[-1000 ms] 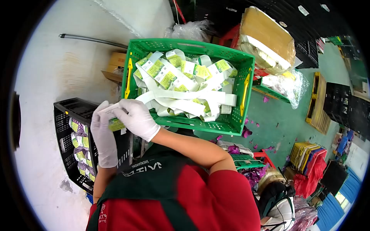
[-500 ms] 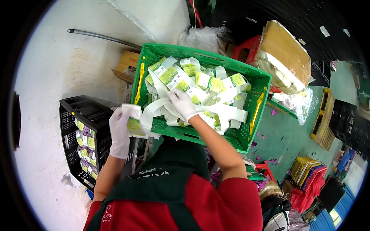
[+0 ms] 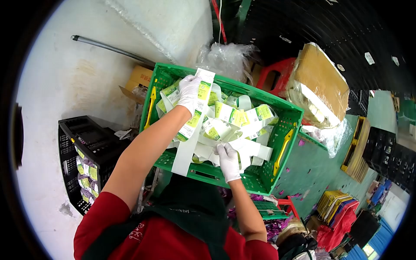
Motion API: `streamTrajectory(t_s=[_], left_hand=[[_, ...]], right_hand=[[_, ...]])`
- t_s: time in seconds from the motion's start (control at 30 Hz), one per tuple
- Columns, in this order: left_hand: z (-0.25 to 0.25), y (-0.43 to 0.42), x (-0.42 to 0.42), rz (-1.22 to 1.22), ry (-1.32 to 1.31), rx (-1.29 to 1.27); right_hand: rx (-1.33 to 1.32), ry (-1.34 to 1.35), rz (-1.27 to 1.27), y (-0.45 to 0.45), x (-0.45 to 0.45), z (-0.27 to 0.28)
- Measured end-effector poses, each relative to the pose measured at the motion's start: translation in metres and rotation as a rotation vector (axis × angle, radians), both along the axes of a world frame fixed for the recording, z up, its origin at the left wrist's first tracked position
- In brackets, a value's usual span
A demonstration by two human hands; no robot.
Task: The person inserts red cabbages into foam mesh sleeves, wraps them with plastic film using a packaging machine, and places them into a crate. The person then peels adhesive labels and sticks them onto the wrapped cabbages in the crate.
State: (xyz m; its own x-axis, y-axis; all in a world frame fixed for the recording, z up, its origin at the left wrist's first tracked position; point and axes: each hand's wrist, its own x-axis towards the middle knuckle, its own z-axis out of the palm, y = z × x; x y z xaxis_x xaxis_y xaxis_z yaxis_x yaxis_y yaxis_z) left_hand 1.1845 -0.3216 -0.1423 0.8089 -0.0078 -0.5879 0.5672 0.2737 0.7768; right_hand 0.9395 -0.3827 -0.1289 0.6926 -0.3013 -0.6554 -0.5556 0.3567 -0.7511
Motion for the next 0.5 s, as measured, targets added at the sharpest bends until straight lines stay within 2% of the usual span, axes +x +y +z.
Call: streamTrajectory(t_s=[0.17,0.23,0.27,0.3,0.33,0.37,0.43,0.47,0.5], left_hand=[[-0.015,0.003,0.004,-0.057,0.130,-0.025],[-0.015,0.009,-0.005,-0.143,0.011,0.191],[-0.030,0.017,-0.012,-0.203,-0.110,0.320],[-0.037,0.026,-0.020,-0.191,-0.113,0.319],[-0.039,0.036,-0.031,-0.103,-0.235,0.431],[-0.040,0.049,-0.043,-0.016,-0.356,0.544],[-0.036,0.079,-0.067,0.096,-0.305,0.468],[-0.020,0.094,-0.079,0.049,-0.213,0.432],[-0.003,0.108,-0.092,0.001,-0.122,0.395]], right_hand=[[-0.098,0.024,0.077,-0.005,0.002,0.003],[-0.289,-0.008,0.164,-0.003,0.027,0.026],[-0.285,-0.115,0.128,0.002,0.041,0.031],[-0.288,-0.180,0.146,0.007,0.062,0.038],[-0.289,-0.243,0.164,0.012,0.084,0.044],[-0.150,-0.292,0.139,0.019,0.110,0.045],[0.203,-0.313,0.079,0.036,0.166,0.039],[0.268,-0.209,0.113,0.045,0.194,0.032],[0.193,-0.095,0.175,0.054,0.222,0.003]])
